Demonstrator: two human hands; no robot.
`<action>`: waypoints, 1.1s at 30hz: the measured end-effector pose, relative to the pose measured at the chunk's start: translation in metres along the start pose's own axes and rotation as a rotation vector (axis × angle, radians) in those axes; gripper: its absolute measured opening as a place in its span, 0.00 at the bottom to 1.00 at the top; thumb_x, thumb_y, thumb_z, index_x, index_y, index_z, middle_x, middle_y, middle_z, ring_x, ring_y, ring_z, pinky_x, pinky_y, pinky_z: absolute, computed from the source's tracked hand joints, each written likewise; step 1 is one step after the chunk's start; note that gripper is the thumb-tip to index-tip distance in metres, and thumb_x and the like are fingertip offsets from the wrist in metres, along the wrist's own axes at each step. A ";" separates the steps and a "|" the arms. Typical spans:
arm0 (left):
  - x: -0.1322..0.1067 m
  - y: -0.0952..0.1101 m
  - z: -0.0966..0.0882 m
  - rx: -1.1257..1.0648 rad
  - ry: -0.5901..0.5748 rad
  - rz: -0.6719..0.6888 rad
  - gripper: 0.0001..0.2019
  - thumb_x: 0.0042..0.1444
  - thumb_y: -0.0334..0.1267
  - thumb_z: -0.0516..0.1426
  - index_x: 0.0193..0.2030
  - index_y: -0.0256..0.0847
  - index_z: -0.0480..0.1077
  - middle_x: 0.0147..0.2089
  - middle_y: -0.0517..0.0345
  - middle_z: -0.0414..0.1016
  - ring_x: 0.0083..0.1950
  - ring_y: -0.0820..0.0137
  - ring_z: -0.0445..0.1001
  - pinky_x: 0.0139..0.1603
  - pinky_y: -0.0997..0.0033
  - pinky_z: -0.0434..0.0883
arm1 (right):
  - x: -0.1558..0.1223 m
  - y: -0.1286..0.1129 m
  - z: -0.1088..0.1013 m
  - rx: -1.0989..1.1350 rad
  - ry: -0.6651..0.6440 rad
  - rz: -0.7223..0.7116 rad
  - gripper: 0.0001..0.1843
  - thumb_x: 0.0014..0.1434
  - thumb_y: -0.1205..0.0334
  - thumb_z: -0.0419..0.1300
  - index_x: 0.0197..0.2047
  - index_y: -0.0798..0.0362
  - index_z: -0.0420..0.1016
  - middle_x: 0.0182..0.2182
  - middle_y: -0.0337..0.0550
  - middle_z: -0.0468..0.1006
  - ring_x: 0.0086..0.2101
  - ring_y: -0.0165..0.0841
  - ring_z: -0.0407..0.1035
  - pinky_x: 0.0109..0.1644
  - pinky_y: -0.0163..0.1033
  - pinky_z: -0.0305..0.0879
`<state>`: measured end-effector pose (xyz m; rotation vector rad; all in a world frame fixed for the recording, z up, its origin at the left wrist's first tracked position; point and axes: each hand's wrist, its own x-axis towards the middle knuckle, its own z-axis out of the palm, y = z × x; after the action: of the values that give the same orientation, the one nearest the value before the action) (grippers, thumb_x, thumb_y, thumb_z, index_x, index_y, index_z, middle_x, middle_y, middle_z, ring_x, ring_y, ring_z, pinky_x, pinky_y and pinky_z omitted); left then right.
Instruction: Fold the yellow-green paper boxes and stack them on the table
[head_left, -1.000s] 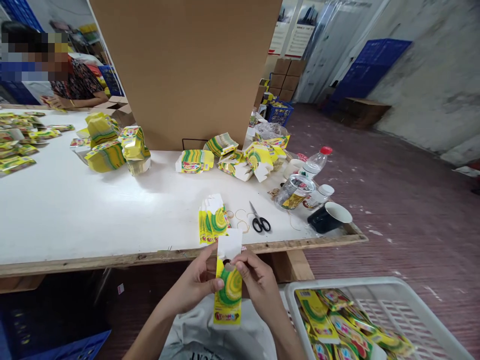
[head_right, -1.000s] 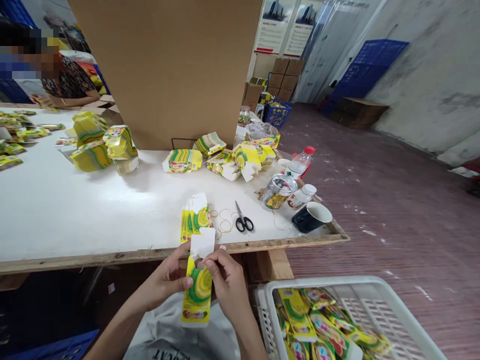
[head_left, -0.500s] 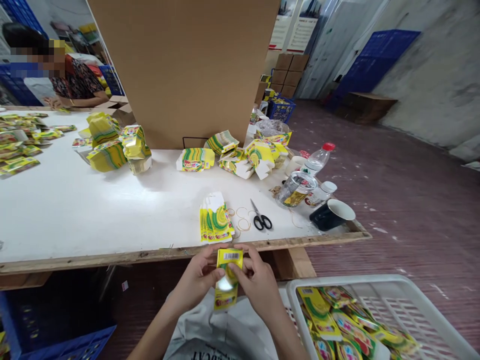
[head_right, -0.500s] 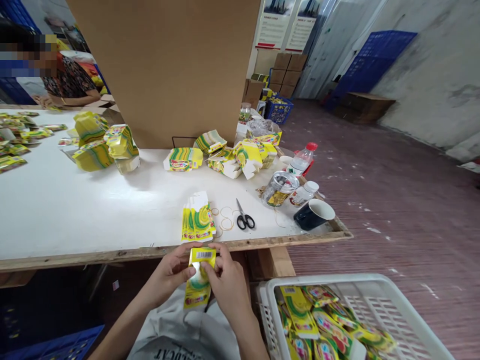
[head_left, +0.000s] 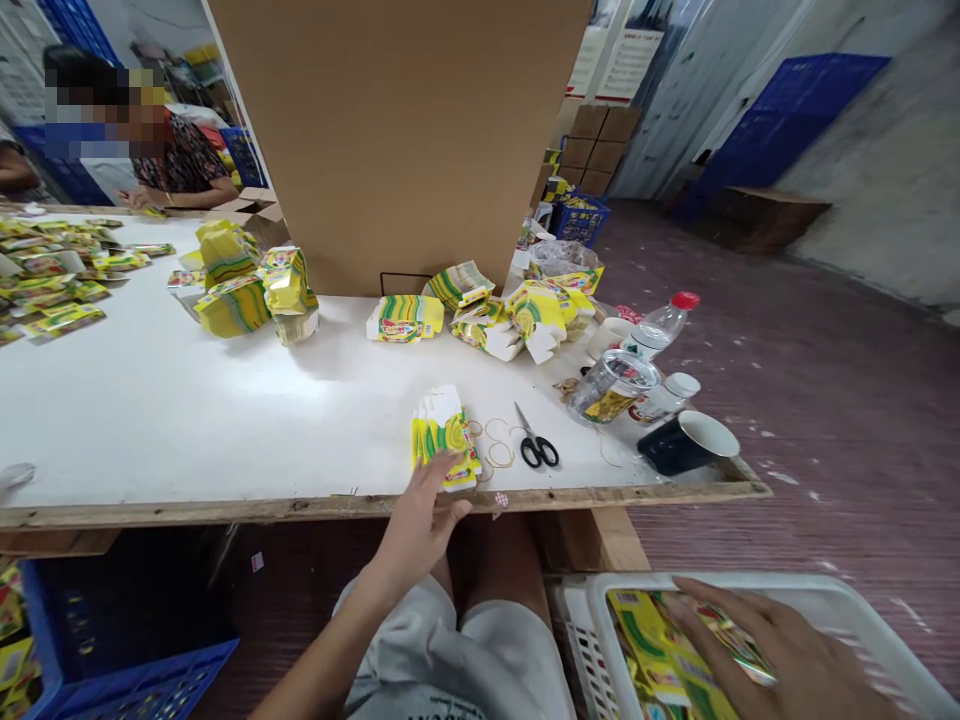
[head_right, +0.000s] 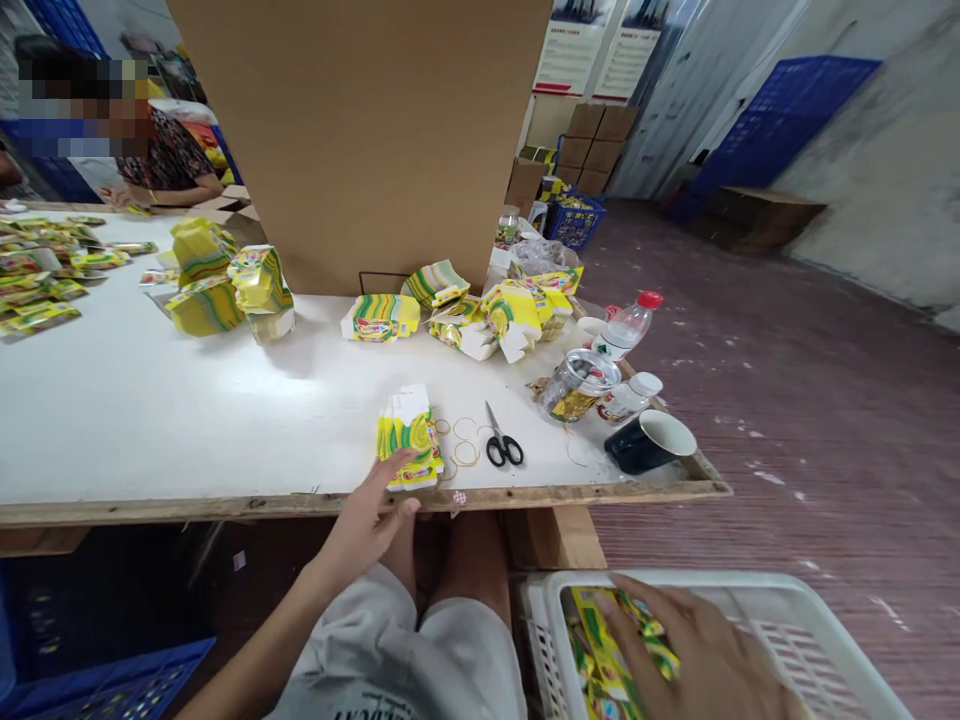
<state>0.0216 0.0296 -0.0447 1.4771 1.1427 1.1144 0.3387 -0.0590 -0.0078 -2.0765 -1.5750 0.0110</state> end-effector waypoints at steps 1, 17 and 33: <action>0.004 -0.008 -0.002 0.049 0.020 -0.008 0.24 0.56 0.38 0.61 0.60 0.46 0.69 0.65 0.47 0.69 0.70 0.53 0.59 0.73 0.46 0.43 | 0.005 -0.008 0.008 0.081 -0.045 -0.001 0.20 0.45 0.35 0.61 0.29 0.39 0.84 0.32 0.48 0.83 0.34 0.53 0.72 0.42 0.56 0.61; 0.005 -0.021 -0.002 -0.592 0.091 -0.203 0.22 0.58 0.49 0.60 0.56 0.41 0.71 0.61 0.45 0.74 0.63 0.56 0.70 0.65 0.56 0.65 | 0.020 -0.132 0.129 1.092 -0.262 0.321 0.24 0.54 0.47 0.63 0.48 0.55 0.76 0.34 0.48 0.82 0.34 0.40 0.76 0.40 0.45 0.71; -0.009 0.003 0.018 -0.712 0.071 -0.312 0.21 0.49 0.46 0.67 0.48 0.40 0.72 0.42 0.51 0.83 0.46 0.60 0.80 0.48 0.64 0.74 | -0.030 -0.146 0.108 1.113 -0.345 0.309 0.15 0.56 0.49 0.65 0.32 0.53 0.76 0.27 0.43 0.79 0.28 0.36 0.71 0.33 0.38 0.70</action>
<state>0.0386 0.0176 -0.0459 0.6893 0.8494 1.1875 0.1644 -0.0159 -0.0494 -1.3841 -0.9785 1.1282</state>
